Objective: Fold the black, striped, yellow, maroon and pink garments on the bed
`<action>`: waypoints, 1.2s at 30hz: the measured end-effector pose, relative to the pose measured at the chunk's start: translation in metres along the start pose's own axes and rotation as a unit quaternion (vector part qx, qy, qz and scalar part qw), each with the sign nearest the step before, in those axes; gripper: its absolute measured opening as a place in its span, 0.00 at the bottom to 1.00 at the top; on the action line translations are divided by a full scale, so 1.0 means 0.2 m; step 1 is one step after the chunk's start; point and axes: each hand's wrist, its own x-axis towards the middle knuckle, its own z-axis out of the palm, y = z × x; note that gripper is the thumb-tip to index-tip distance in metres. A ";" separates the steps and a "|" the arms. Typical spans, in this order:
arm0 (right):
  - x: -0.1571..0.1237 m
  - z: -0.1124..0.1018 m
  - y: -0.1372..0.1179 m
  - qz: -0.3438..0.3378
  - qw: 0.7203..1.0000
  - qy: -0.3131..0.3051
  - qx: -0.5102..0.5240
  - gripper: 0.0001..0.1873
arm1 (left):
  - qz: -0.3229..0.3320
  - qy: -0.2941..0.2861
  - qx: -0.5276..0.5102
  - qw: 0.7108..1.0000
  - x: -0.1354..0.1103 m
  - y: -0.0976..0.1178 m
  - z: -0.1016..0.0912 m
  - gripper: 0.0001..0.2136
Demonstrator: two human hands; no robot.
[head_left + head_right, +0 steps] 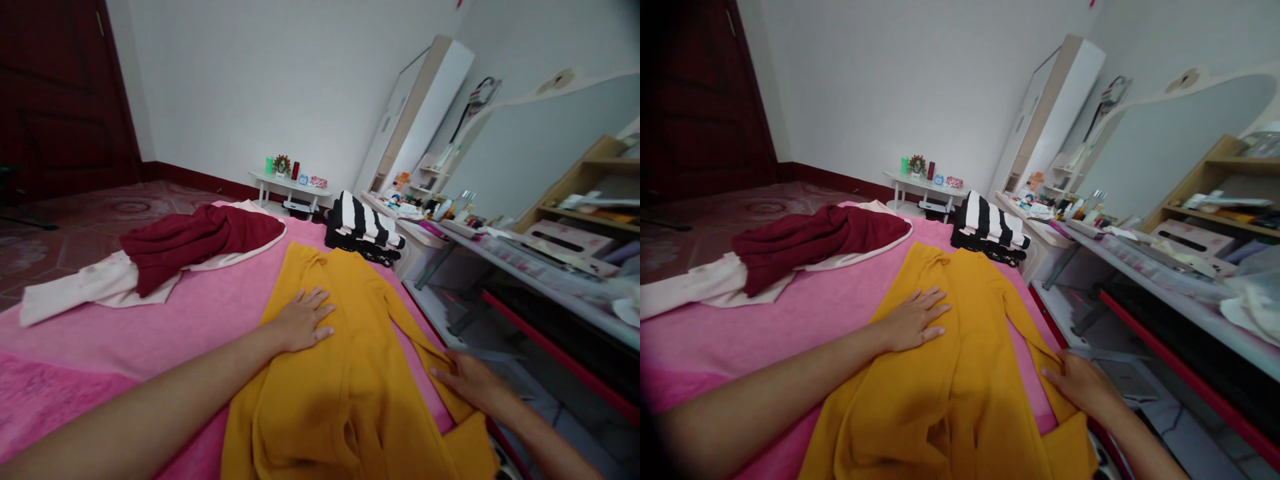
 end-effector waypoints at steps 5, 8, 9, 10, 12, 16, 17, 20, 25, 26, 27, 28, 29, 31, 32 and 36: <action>0.11 -0.19 0.01 0.053 0.998 0.024 -0.037 0.08 | 0.017 0.033 0.005 0.999 0.00 0.00 0.00 0.26; 0.21 -0.45 -0.12 0.082 0.979 0.181 -0.054 0.08 | 0.057 0.085 0.003 0.995 -0.01 0.02 -0.01 0.20; 0.22 -0.54 -0.21 0.079 0.964 0.250 -0.045 0.08 | 0.084 0.106 -0.001 0.991 -0.02 0.03 -0.02 0.17; 0.21 -0.61 -0.32 0.051 0.950 0.305 -0.034 0.07 | 0.117 0.125 -0.005 0.985 -0.03 0.04 -0.04 0.15; 0.14 -0.70 -0.60 -0.076 0.908 0.412 -0.006 0.05 | 0.189 0.159 -0.004 0.969 -0.05 0.08 -0.07 0.13; -0.12 -0.66 -1.10 -0.478 0.810 0.334 -0.068 0.18 | 0.287 0.198 0.046 0.936 -0.11 0.13 -0.10 0.13; -0.18 -0.61 -1.15 -0.513 0.796 0.312 -0.074 0.18 | 0.294 0.200 0.059 0.933 -0.11 0.14 -0.11 0.13; -0.26 -0.43 -1.10 -0.494 0.829 0.260 -0.041 0.14 | 0.235 0.206 0.079 0.947 -0.11 0.12 -0.09 0.15; -0.20 -0.10 -0.64 -0.245 0.961 0.124 0.006 0.15 | -0.017 0.248 0.080 0.965 -0.06 0.03 -0.06 0.23; -0.21 -0.05 -0.55 -0.199 0.975 0.098 0.007 0.19 | -0.057 0.249 0.082 0.963 -0.05 0.01 -0.06 0.23; -0.22 0.00 -0.48 -0.160 0.984 0.075 0.009 0.23 | -0.089 0.246 0.084 0.961 -0.04 -0.01 -0.05 0.22; -0.24 0.04 -0.43 -0.129 0.990 0.057 0.013 0.25 | -0.112 0.239 0.087 0.961 -0.03 -0.03 -0.05 0.20; -0.27 0.07 -0.40 -0.106 0.993 0.043 0.022 0.26 | -0.128 0.227 0.089 0.961 -0.03 -0.05 -0.05 0.18; -0.33 0.11 -0.37 -0.082 0.994 0.020 0.063 0.25 | -0.145 0.196 0.094 0.965 -0.01 -0.08 -0.05 0.16; -0.36 0.13 -0.37 -0.078 0.992 0.009 0.094 0.23 | -0.147 0.180 0.096 0.968 -0.01 -0.09 -0.06 0.15; -0.42 0.09 -0.44 -0.106 0.953 -0.036 0.281 0.21 | -0.145 0.135 0.098 0.975 0.03 -0.14 -0.12 0.16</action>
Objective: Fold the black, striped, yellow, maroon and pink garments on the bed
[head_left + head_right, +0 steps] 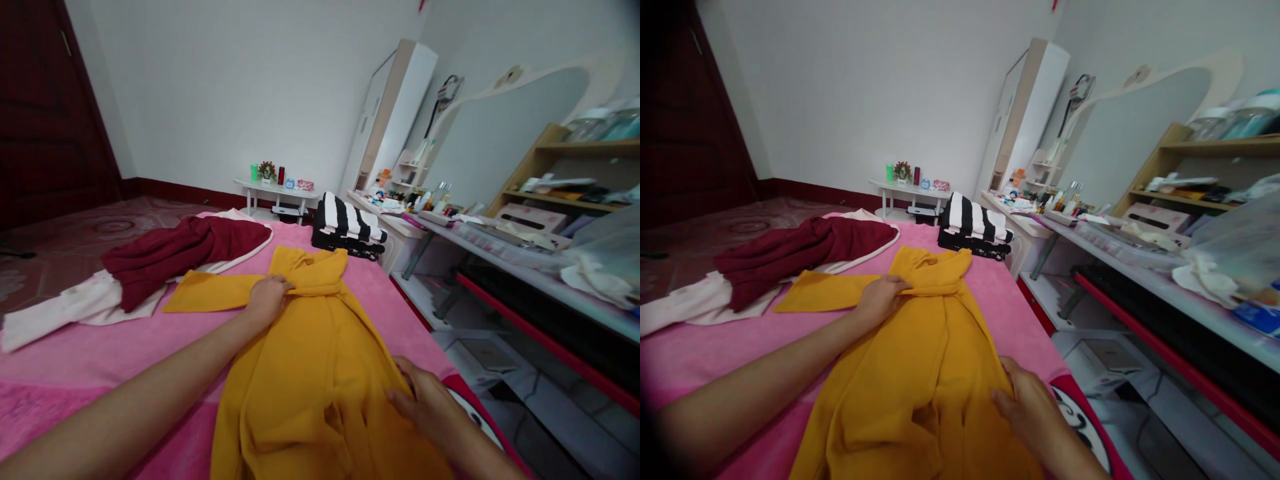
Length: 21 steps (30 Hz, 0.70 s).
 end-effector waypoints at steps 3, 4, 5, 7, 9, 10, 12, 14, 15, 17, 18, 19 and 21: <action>0.02 -0.03 -0.14 -0.013 0.986 -0.027 0.165 0.22 | -0.035 -0.003 0.000 0.999 0.10 -0.02 -0.10 0.17; 0.02 -0.03 -0.19 -0.012 0.978 -0.037 0.207 0.24 | -0.046 0.007 0.000 0.999 0.14 -0.02 -0.15 0.18; 0.02 -0.03 -0.24 -0.014 0.970 -0.046 0.238 0.26 | -0.054 0.019 0.001 0.998 0.18 -0.03 -0.20 0.18; 0.02 0.00 -0.33 -0.019 0.962 -0.059 0.264 0.30 | -0.064 0.040 0.007 0.997 0.25 -0.04 -0.29 0.19; 0.00 0.07 -0.40 -0.017 0.962 -0.101 0.254 0.33 | -0.073 0.060 0.016 0.995 0.30 -0.08 -0.36 0.20; 0.00 0.10 -0.42 -0.015 0.961 -0.136 0.240 0.32 | -0.075 0.068 0.017 0.995 0.31 -0.11 -0.37 0.20; 0.04 0.16 -0.42 -0.020 0.959 -0.195 0.206 0.24 | -0.077 0.076 0.008 0.994 0.29 -0.17 -0.34 0.21; 0.14 0.19 -0.40 -0.042 0.966 -0.176 0.183 0.15 | -0.083 0.069 -0.019 0.994 0.23 -0.22 -0.26 0.21; 0.22 0.18 -0.39 -0.055 0.973 -0.139 0.178 0.12 | -0.087 0.060 -0.036 0.994 0.19 -0.25 -0.21 0.20; 0.42 0.15 -0.34 -0.072 0.979 -0.044 0.187 0.11 | -0.093 0.052 -0.068 0.992 0.11 -0.28 -0.11 0.19; 0.53 0.13 -0.31 -0.076 0.977 -0.002 0.197 0.10 | -0.091 0.054 -0.081 0.991 0.07 -0.29 -0.06 0.19; 0.65 0.10 -0.28 -0.073 0.975 0.034 0.205 0.10 | -0.088 0.062 -0.091 0.990 0.04 -0.29 -0.02 0.18; 0.87 0.05 -0.24 -0.050 0.974 0.091 0.201 0.09 | -0.077 0.084 -0.100 0.988 0.01 -0.29 0.03 0.17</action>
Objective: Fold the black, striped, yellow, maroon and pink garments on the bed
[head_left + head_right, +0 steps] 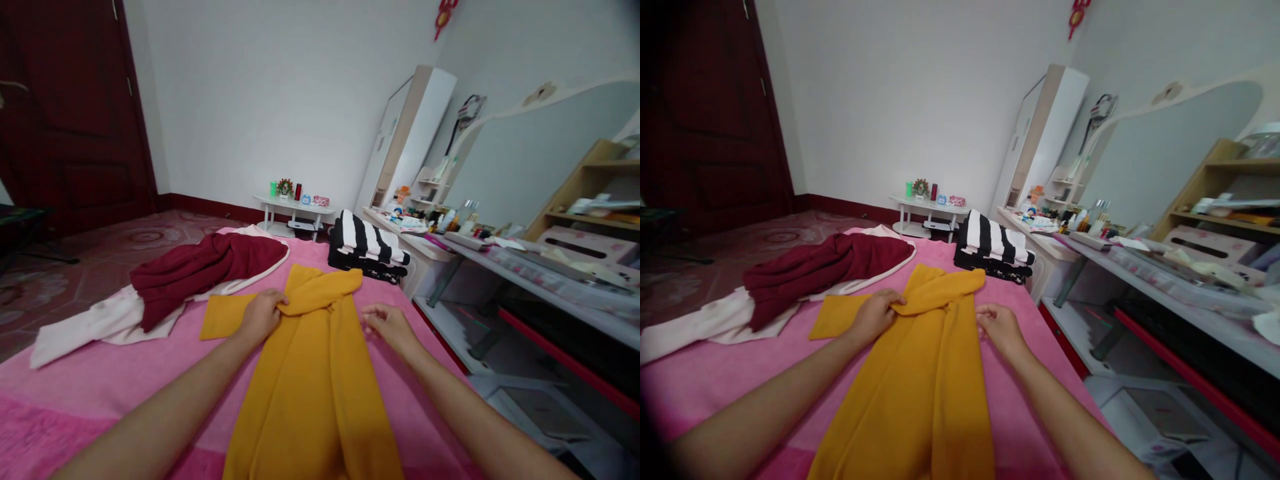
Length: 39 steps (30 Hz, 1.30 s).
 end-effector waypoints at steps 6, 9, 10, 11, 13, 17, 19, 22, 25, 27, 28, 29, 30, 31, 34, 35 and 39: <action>0.50 0.00 0.02 0.000 0.992 0.095 -0.085 0.16 | 0.028 0.001 -0.041 0.999 0.00 0.03 0.00 0.12; 0.66 0.02 0.00 -0.013 0.986 0.099 -0.133 0.22 | 0.036 -0.020 -0.113 0.993 0.01 0.03 -0.03 0.08; 0.70 0.03 0.00 -0.015 0.984 0.097 -0.150 0.23 | 0.030 -0.021 -0.149 0.988 0.01 0.03 -0.04 0.08; 0.74 0.04 0.01 -0.014 0.981 0.094 -0.167 0.23 | 0.017 -0.017 -0.189 0.982 0.02 0.02 -0.05 0.10; 0.78 0.06 0.02 -0.006 0.976 0.084 -0.200 0.22 | -0.029 0.002 -0.271 0.962 0.04 0.00 -0.04 0.16; 0.84 0.09 0.03 0.012 0.962 0.067 -0.264 0.13 | -0.122 -0.002 -0.377 0.918 0.11 -0.09 0.01 0.20; 0.87 0.10 0.02 0.016 0.955 0.071 -0.288 0.09 | -0.143 -0.037 -0.416 0.897 0.14 -0.13 0.05 0.20; 0.94 0.15 -0.01 0.013 0.945 0.089 -0.314 0.08 | -0.162 -0.074 -0.452 0.874 0.16 -0.17 0.07 0.20; 0.98 0.25 0.01 0.001 0.942 0.092 -0.324 0.08 | -0.176 -0.085 -0.476 0.857 0.15 -0.17 0.04 0.14; 0.97 0.35 0.05 -0.014 0.945 0.082 -0.315 0.09 | -0.187 -0.086 -0.509 0.836 0.14 -0.15 0.01 0.11; 0.96 0.39 0.08 -0.026 0.948 0.078 -0.307 0.10 | -0.192 -0.086 -0.525 0.825 0.13 -0.14 -0.01 0.11; 0.95 0.43 0.10 -0.040 0.951 0.076 -0.296 0.12 | -0.195 -0.089 -0.536 0.816 0.13 -0.14 -0.02 0.11; 0.93 0.46 0.13 -0.054 0.955 0.077 -0.282 0.14 | -0.195 -0.091 -0.543 0.811 0.13 -0.13 -0.02 0.12; 0.92 0.47 0.15 -0.066 0.958 0.079 -0.267 0.16 | -0.193 -0.095 -0.545 0.810 0.12 -0.13 -0.02 0.13; 0.89 0.48 0.17 -0.080 0.971 0.077 -0.210 0.19 | -0.169 -0.086 -0.530 0.826 0.11 -0.14 0.01 0.14; 0.88 0.48 0.17 -0.077 0.976 0.078 -0.188 0.20 | -0.160 -0.076 -0.518 0.836 0.11 -0.15 0.02 0.13; 0.78 0.52 0.07 -0.070 0.986 0.117 -0.098 0.24 | -0.128 -0.054 -0.476 0.869 0.10 -0.18 0.07 0.10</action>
